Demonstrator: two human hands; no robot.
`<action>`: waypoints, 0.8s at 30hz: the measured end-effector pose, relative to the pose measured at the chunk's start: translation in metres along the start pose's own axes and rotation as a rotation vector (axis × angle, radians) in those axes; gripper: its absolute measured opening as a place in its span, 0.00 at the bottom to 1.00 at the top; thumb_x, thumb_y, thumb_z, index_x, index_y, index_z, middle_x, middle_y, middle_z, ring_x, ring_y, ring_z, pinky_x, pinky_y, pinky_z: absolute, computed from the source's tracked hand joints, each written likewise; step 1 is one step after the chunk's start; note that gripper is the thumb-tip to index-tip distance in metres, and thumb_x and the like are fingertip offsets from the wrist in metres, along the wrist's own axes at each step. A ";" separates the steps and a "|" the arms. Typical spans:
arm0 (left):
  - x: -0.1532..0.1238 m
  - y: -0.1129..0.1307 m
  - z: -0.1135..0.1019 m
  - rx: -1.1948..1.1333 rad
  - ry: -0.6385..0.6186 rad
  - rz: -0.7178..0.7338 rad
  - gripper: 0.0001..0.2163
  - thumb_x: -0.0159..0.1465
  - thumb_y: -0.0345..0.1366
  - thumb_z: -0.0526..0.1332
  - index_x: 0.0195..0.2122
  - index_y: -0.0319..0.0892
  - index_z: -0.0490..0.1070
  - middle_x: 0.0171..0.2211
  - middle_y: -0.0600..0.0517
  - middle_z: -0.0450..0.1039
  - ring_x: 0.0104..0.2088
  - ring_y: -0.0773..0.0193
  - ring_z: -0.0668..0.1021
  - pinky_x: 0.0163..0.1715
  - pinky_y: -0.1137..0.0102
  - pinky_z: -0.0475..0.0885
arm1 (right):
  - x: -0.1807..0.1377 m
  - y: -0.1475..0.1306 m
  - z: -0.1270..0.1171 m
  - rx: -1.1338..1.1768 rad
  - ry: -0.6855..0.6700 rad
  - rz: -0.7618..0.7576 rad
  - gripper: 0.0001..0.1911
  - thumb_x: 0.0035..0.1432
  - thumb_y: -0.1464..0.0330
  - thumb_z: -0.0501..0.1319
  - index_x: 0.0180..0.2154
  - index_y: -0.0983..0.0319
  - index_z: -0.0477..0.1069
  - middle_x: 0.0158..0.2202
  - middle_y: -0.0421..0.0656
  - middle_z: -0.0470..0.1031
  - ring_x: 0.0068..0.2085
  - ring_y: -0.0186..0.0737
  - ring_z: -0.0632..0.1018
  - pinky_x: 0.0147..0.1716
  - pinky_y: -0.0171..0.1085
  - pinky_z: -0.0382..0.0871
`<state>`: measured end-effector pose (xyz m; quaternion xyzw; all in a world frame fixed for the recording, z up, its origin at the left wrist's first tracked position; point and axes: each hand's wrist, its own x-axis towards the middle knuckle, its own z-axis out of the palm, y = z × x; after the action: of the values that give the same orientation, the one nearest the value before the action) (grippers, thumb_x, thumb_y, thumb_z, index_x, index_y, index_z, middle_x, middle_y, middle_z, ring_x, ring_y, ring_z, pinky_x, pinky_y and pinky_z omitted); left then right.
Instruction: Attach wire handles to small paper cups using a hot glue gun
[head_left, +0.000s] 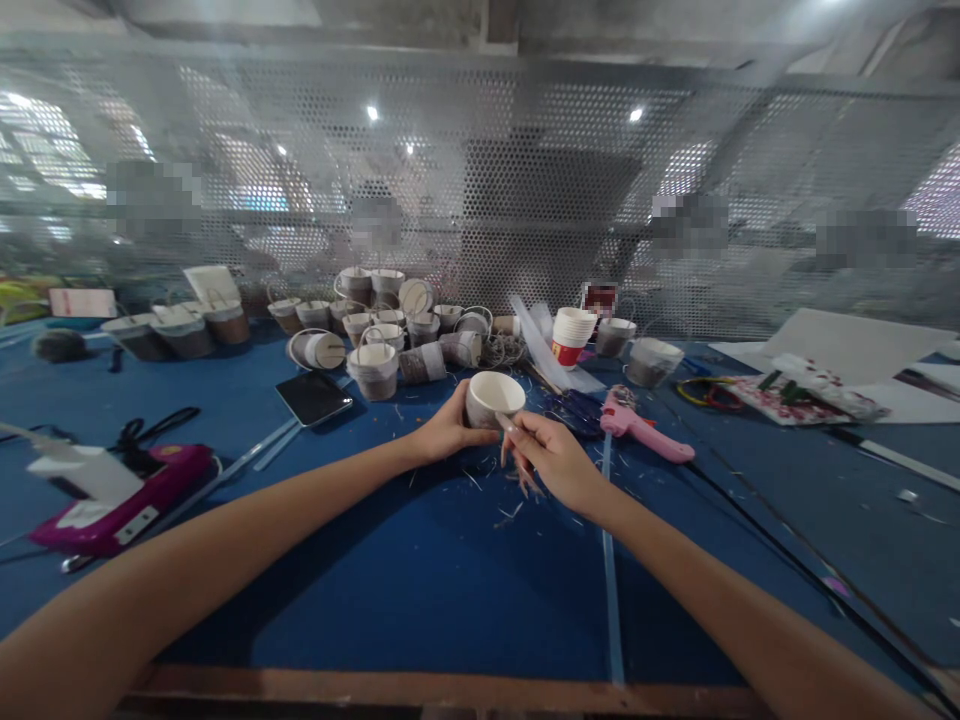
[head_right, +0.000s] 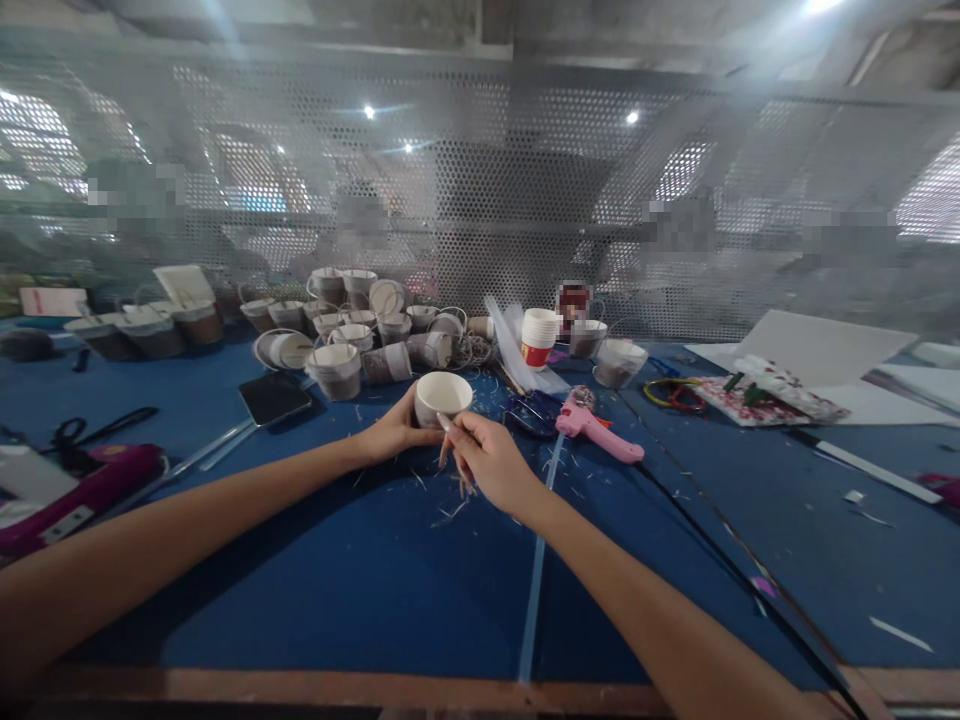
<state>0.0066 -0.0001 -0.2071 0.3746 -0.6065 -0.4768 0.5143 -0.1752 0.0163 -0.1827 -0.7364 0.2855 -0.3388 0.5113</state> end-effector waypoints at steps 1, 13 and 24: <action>0.001 -0.002 0.000 0.006 -0.007 0.010 0.33 0.44 0.32 0.72 0.49 0.42 0.59 0.47 0.46 0.68 0.51 0.52 0.70 0.54 0.58 0.63 | 0.000 0.000 0.000 -0.003 -0.003 -0.001 0.19 0.61 0.53 0.53 0.27 0.61 0.62 0.14 0.31 0.60 0.14 0.27 0.63 0.16 0.30 0.63; 0.004 -0.012 -0.004 0.167 0.037 0.097 0.35 0.42 0.37 0.74 0.50 0.39 0.61 0.48 0.43 0.70 0.50 0.51 0.72 0.52 0.57 0.66 | -0.001 0.002 -0.001 -0.027 0.012 -0.019 0.20 0.62 0.53 0.52 0.27 0.62 0.64 0.14 0.31 0.59 0.13 0.26 0.62 0.15 0.29 0.61; 0.004 -0.015 -0.006 0.230 0.073 0.148 0.36 0.42 0.41 0.74 0.50 0.38 0.61 0.47 0.43 0.71 0.50 0.52 0.72 0.50 0.58 0.67 | -0.006 -0.005 0.003 -0.022 0.052 -0.028 0.21 0.60 0.52 0.54 0.30 0.64 0.70 0.16 0.33 0.63 0.15 0.28 0.67 0.15 0.30 0.63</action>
<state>0.0113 -0.0088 -0.2205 0.4024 -0.6641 -0.3510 0.5232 -0.1758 0.0243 -0.1795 -0.7368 0.2919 -0.3617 0.4911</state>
